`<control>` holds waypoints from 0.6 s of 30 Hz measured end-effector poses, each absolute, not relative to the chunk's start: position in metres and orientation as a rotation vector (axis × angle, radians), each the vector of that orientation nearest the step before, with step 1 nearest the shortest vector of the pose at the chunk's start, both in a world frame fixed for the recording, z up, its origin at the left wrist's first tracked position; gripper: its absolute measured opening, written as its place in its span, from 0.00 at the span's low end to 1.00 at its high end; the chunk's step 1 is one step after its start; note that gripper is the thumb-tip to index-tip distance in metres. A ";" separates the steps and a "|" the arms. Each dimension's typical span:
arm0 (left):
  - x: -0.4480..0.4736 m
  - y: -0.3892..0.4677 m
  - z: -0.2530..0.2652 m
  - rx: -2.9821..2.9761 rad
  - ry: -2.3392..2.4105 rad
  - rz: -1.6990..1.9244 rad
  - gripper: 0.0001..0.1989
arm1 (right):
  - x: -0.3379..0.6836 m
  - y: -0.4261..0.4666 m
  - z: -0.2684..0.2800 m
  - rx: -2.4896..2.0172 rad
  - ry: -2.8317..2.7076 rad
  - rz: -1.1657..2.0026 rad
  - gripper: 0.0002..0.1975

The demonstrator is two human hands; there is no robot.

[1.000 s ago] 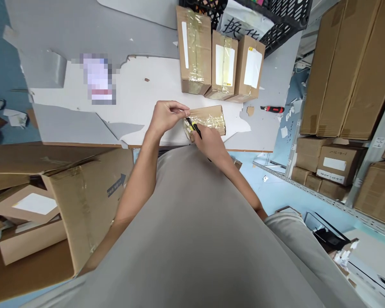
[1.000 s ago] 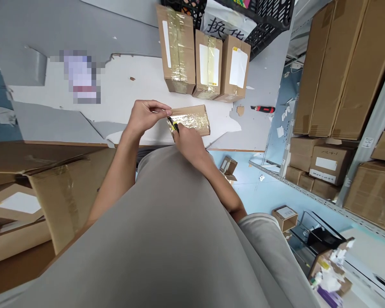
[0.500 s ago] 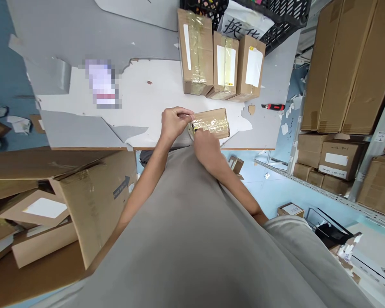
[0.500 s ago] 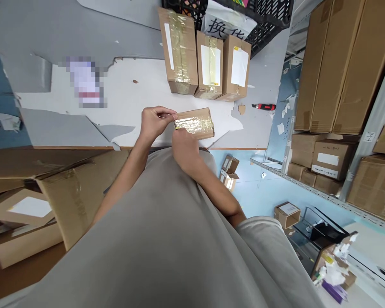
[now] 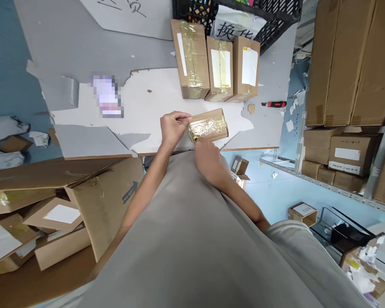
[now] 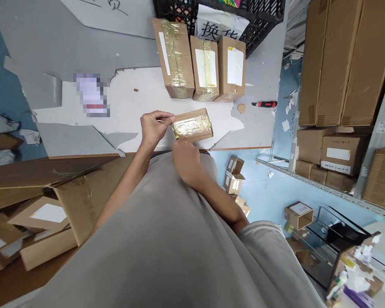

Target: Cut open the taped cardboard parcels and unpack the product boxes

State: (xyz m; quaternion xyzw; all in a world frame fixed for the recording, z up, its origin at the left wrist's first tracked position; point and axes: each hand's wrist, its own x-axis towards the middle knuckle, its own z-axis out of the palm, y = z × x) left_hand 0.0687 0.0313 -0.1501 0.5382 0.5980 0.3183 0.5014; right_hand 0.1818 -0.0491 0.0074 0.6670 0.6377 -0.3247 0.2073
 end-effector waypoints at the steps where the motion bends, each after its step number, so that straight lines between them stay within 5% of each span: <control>1: 0.069 0.032 -0.148 1.309 1.458 0.763 0.06 | 0.181 -0.048 0.014 1.879 1.708 -0.896 0.27; 9: 0.066 0.031 -0.142 1.337 1.425 0.708 0.10 | 0.196 -0.054 0.027 1.912 1.731 -0.995 0.22; 18: 0.027 -0.006 -0.127 1.338 1.254 0.575 0.33 | 0.288 -0.057 -0.023 2.548 1.793 -0.736 0.25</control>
